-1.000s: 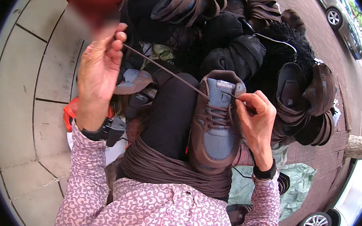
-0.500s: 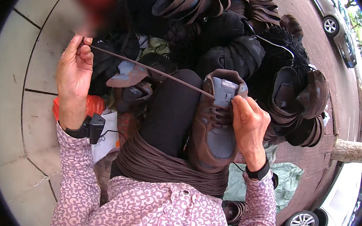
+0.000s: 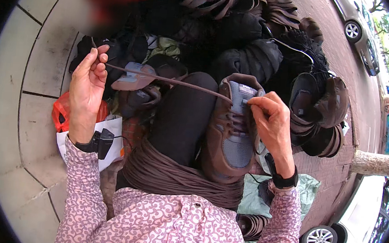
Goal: The recorder is lacing a brown shoe while sitting on the ground.
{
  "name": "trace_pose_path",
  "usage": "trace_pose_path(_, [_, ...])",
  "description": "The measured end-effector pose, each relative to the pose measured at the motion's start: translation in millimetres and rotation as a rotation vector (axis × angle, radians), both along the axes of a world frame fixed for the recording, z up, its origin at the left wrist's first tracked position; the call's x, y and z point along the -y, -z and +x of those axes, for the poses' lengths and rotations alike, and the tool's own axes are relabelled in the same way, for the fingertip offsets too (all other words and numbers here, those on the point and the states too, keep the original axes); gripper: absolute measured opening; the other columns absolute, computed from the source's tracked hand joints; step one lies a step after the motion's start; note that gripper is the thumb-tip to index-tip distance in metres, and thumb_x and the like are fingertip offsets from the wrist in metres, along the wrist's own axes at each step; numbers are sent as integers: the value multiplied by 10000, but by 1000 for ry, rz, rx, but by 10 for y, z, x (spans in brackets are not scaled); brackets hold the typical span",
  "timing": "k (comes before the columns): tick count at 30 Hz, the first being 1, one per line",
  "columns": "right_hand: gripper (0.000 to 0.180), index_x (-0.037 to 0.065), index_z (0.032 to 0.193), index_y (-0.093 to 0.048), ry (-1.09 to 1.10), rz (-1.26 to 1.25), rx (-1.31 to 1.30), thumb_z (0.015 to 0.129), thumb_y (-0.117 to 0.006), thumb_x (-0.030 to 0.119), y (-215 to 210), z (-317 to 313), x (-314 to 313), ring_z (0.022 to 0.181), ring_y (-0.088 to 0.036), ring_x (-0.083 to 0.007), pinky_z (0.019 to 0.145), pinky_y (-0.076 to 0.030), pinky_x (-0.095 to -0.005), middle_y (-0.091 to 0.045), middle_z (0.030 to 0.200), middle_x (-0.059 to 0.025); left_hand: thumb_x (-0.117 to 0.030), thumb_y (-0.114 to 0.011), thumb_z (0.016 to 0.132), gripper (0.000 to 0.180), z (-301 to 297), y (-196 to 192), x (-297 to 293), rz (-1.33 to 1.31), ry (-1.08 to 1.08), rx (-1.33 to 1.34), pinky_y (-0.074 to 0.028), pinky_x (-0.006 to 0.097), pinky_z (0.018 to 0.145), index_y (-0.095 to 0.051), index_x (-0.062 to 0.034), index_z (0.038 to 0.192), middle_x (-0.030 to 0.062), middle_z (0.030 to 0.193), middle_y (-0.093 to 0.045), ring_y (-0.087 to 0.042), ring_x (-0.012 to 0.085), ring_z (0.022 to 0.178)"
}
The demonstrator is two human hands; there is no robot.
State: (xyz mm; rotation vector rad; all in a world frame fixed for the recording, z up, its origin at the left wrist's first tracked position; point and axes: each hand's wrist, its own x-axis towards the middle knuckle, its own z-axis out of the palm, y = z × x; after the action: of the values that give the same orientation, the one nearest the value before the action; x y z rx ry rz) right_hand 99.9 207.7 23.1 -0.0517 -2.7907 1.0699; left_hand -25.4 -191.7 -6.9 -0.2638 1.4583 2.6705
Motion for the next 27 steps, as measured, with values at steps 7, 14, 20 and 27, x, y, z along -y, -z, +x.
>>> trace_pose_path(7, [192,-8,1019,-726,-35,234,-209,850,-674,-84,142,-92,127,807,-673,-267,719,-546,-342,-640,901,-130,-164,-630,1024,365,48,41,92,-33,-14,46,-517,137,622,-576,38,1323,21,969,-679,-622,3,718])
trace_pose_path(14, [236,10,1003,-677,-75,24,-142,792,-651,-91,128,-100,36,798,-684,-318,717,-542,-364,-653,873,-143,-132,-632,1017,384,29,91,135,2,17,39,-542,139,636,-558,39,1353,44,984,-690,-655,16,743])
trace_pose_path(20, [214,-1,1000,-673,-93,-99,-36,795,-681,-63,53,-152,24,776,-684,-320,712,-540,-364,-661,854,-154,-134,-633,1017,276,51,168,174,-8,35,84,-544,142,632,-606,32,1237,43,981,-692,-656,28,727])
trace_pose_path(27, [133,20,957,-676,-95,256,-214,829,-661,-16,175,-111,15,833,-689,-364,713,-547,-407,-677,885,-152,-148,-647,1009,229,207,178,64,-103,54,66,-546,145,643,-643,27,1157,27,935,-690,-653,29,727])
